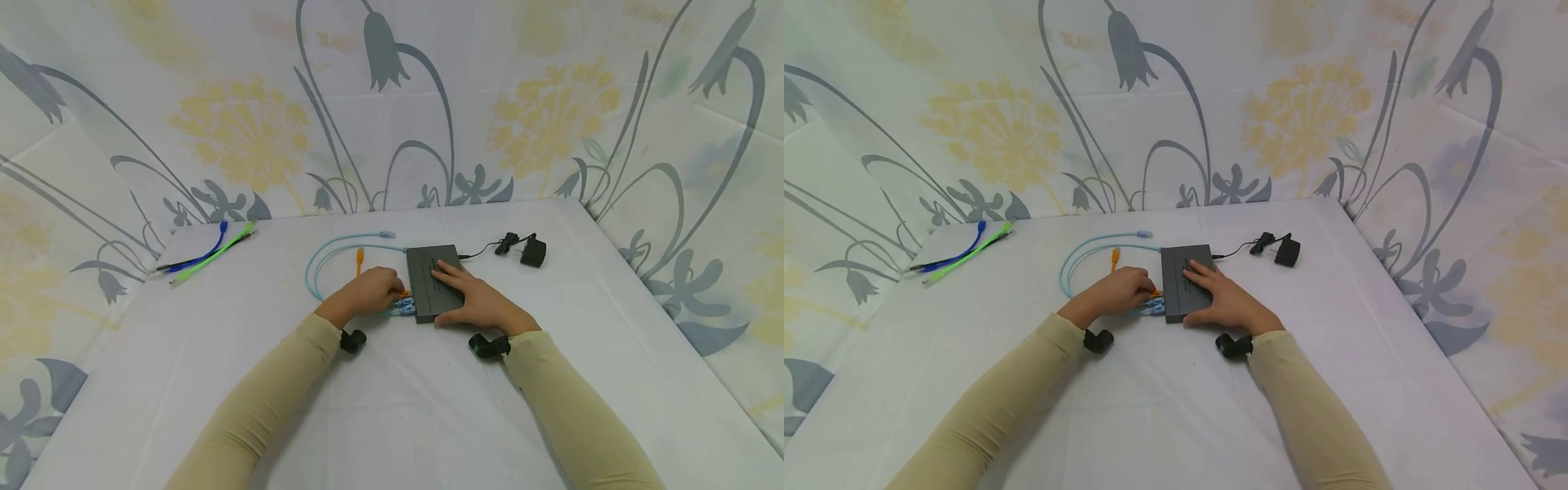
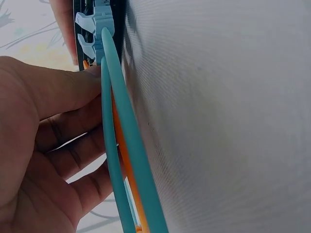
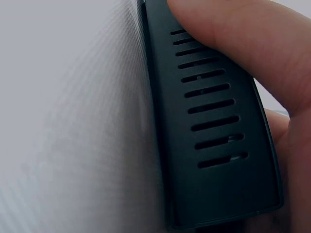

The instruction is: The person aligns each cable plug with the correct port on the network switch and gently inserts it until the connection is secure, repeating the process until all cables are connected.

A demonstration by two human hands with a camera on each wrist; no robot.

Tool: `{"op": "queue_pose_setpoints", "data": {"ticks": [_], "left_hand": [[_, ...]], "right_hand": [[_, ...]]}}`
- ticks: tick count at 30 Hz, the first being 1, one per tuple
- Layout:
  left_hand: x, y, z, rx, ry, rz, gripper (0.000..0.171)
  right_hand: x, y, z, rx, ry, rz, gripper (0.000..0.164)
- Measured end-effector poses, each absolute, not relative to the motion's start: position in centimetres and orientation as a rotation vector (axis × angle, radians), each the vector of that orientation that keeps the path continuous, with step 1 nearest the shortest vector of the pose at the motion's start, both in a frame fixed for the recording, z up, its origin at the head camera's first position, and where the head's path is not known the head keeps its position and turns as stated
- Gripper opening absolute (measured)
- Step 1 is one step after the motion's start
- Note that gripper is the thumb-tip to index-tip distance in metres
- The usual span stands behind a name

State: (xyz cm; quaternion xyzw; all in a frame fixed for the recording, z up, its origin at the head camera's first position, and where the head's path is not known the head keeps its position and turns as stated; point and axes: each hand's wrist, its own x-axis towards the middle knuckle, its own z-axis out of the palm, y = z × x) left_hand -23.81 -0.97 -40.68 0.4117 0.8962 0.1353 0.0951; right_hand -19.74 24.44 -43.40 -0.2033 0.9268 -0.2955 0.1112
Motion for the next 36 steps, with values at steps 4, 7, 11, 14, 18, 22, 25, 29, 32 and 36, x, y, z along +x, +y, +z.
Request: {"op": "queue_pose_setpoints", "data": {"ticks": [4,7,11,14,18,22,25,29,32,36], "left_hand": [[-23.74,-0.91,-40.48,1.219,2.658,0.388,0.023],[-23.71,-0.87,-40.40,1.204,2.655,0.386,0.023],[-23.76,-0.79,-40.42,1.197,2.654,0.397,0.023],[-23.80,-0.76,-40.49,1.215,2.661,0.395,0.022],[-23.76,-0.76,-40.49,1.246,2.669,0.386,0.022],[-23.67,-0.73,-40.36,1.260,2.666,0.381,0.022],[-23.62,-0.67,-40.30,1.254,2.663,0.382,0.022],[-23.60,-0.62,-40.37,1.243,2.659,0.394,0.022],[-23.60,-0.60,-40.39,1.242,2.657,0.404,0.021],[-23.60,-0.57,-40.27,1.250,2.655,0.408,0.020]], "right_hand": [[-19.80,24.37,-43.30,-0.602,2.721,-0.869,0.099],[-19.86,24.37,-43.35,-0.613,2.721,-0.867,0.099],[-19.90,24.41,-43.41,-0.612,2.722,-0.870,0.099],[-19.94,24.45,-43.47,-0.599,2.722,-0.873,0.100],[-20.01,24.50,-43.57,-0.597,2.720,-0.878,0.100],[-19.99,24.46,-43.58,-0.602,2.717,-0.886,0.100],[-19.95,24.41,-43.56,-0.603,2.715,-0.888,0.100],[-19.89,24.40,-43.56,-0.603,2.709,-0.888,0.100],[-19.83,24.40,-43.56,-0.589,2.702,-0.894,0.101],[-19.86,24.36,-43.58,-0.581,2.702,-0.893,0.100]]}}
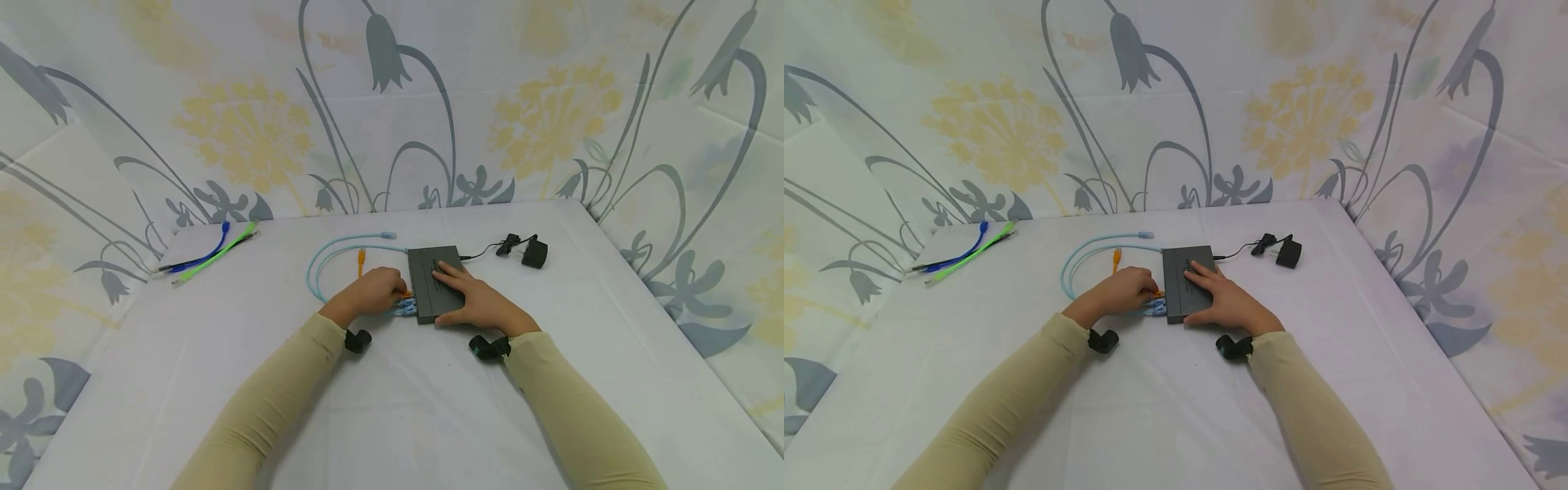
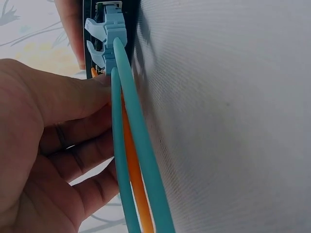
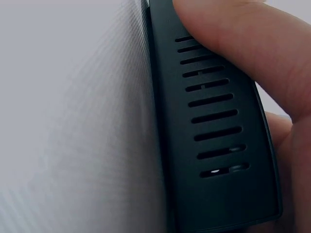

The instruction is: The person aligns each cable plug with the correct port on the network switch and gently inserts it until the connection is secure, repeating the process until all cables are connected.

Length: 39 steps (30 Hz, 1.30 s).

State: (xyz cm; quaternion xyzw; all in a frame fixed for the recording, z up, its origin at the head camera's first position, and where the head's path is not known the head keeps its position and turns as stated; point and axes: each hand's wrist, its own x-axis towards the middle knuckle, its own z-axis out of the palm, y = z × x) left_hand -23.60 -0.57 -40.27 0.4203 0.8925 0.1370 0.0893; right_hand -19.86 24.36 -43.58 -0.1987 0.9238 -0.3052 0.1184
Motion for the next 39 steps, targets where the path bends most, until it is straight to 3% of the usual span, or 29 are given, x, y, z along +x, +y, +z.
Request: {"op": "queue_pose_setpoints", "data": {"ticks": [39], "left_hand": [[-24.24,-0.95,-40.91,1.105,2.613,0.455,0.025]], "right_hand": [[-19.90,24.32,-43.93,-0.561,2.710,-0.885,0.100]]}}
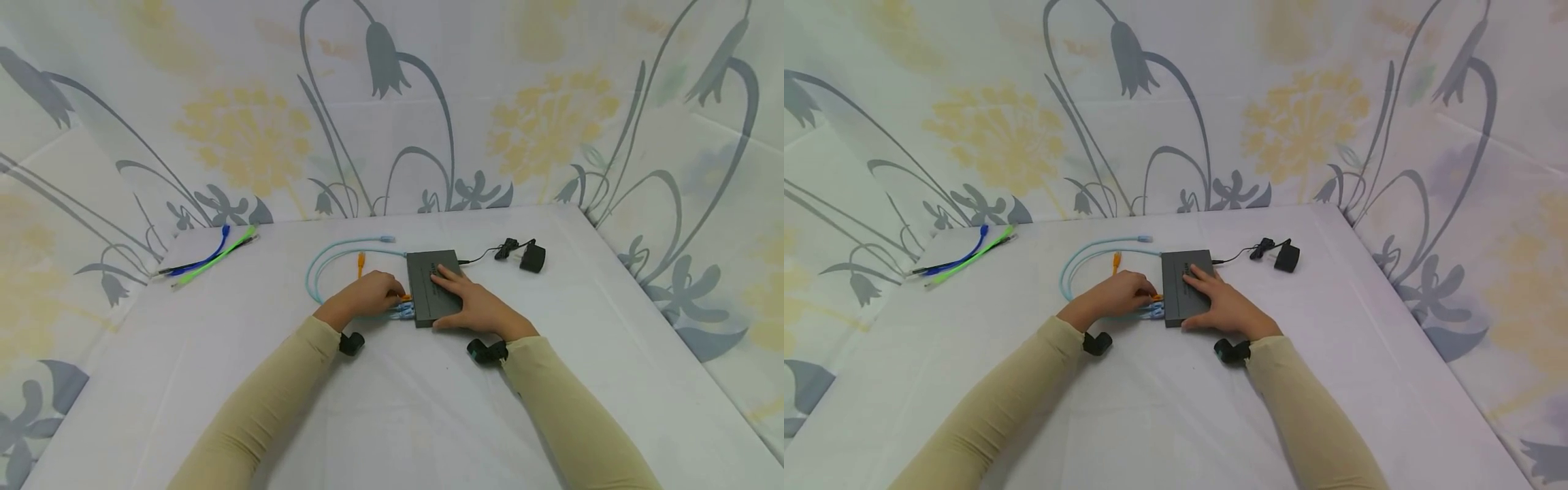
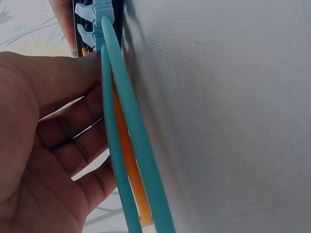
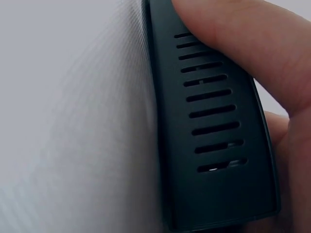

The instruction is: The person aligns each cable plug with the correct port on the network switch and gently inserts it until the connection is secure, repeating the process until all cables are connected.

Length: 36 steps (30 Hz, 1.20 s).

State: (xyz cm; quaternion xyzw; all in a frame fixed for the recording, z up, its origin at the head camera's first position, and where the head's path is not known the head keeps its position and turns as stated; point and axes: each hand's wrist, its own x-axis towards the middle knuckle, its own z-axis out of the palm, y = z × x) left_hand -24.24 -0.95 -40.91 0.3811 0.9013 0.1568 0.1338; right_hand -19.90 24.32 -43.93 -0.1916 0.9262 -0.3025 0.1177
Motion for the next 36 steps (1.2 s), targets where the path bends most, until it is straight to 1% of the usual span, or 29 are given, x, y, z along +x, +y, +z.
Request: {"op": "queue_pose_setpoints", "data": {"ticks": [13,29,36], "left_hand": [[-24.2,-1.7,-40.6,1.121,2.627,0.467,0.026],[-24.2,-4.9,-40.7,1.111,2.715,0.575,0.023],[-24.6,-6.3,-40.5,1.064,2.752,0.609,0.021]], "right_hand": [[-20.0,24.0,-43.4,-0.573,2.709,-0.877,0.099],[-19.7,24.2,-43.9,-0.579,2.720,-0.862,0.099],[-19.6,24.3,-43.8,-0.591,2.715,-0.875,0.100]]}}
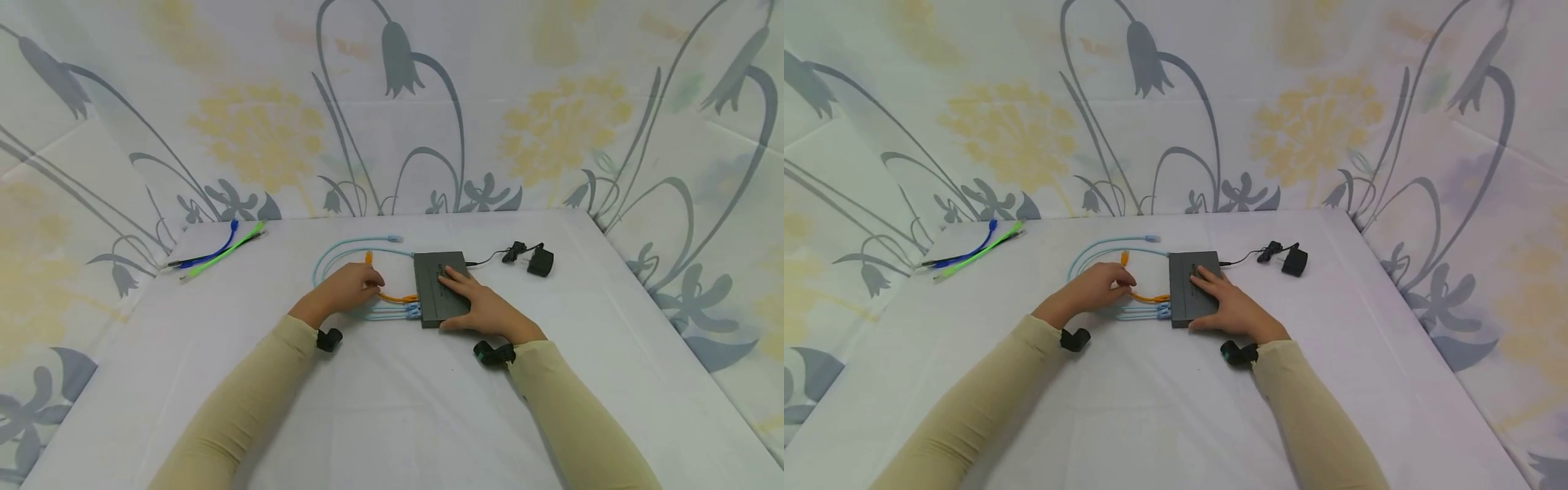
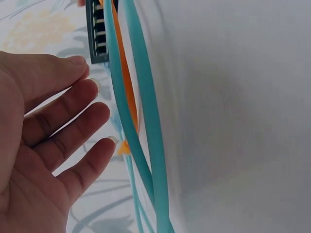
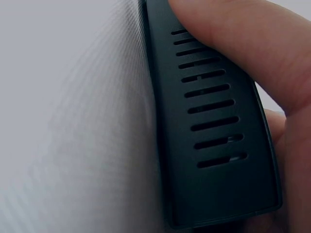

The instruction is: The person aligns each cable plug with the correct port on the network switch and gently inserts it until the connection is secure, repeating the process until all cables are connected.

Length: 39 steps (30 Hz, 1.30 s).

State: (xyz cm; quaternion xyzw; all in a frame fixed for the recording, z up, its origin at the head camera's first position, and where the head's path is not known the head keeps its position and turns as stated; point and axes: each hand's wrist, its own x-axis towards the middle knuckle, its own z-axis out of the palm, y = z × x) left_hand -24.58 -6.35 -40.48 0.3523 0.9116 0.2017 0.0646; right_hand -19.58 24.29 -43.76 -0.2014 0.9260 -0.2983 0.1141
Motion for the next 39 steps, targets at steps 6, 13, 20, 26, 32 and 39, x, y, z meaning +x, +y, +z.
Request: {"op": "queue_pose_setpoints", "data": {"ticks": [6,13,20,26,32,39], "left_hand": [[-24.6,-7.8,-40.0,1.044,2.791,0.626,0.021],[-24.7,-9.8,-39.8,1.029,2.854,0.648,0.019],[-25.1,-11.6,-39.6,0.973,2.893,0.696,0.019],[-25.1,-13.3,-39.5,0.898,2.912,0.678,0.020],[-25.2,-14.8,-39.3,0.836,2.925,0.660,0.021],[-25.8,-16.6,-39.6,0.799,2.958,0.625,0.021]], "right_hand": [[-19.6,24.3,-43.8,-0.590,2.718,-0.879,0.100],[-19.7,24.4,-43.8,-0.585,2.714,-0.884,0.101],[-19.7,24.4,-43.9,-0.589,2.721,-0.858,0.101],[-19.8,24.3,-43.9,-0.587,2.719,-0.867,0.101],[-19.7,24.3,-43.9,-0.578,2.715,-0.880,0.101],[-19.8,24.4,-44.1,-0.582,2.714,-0.887,0.101]]}}
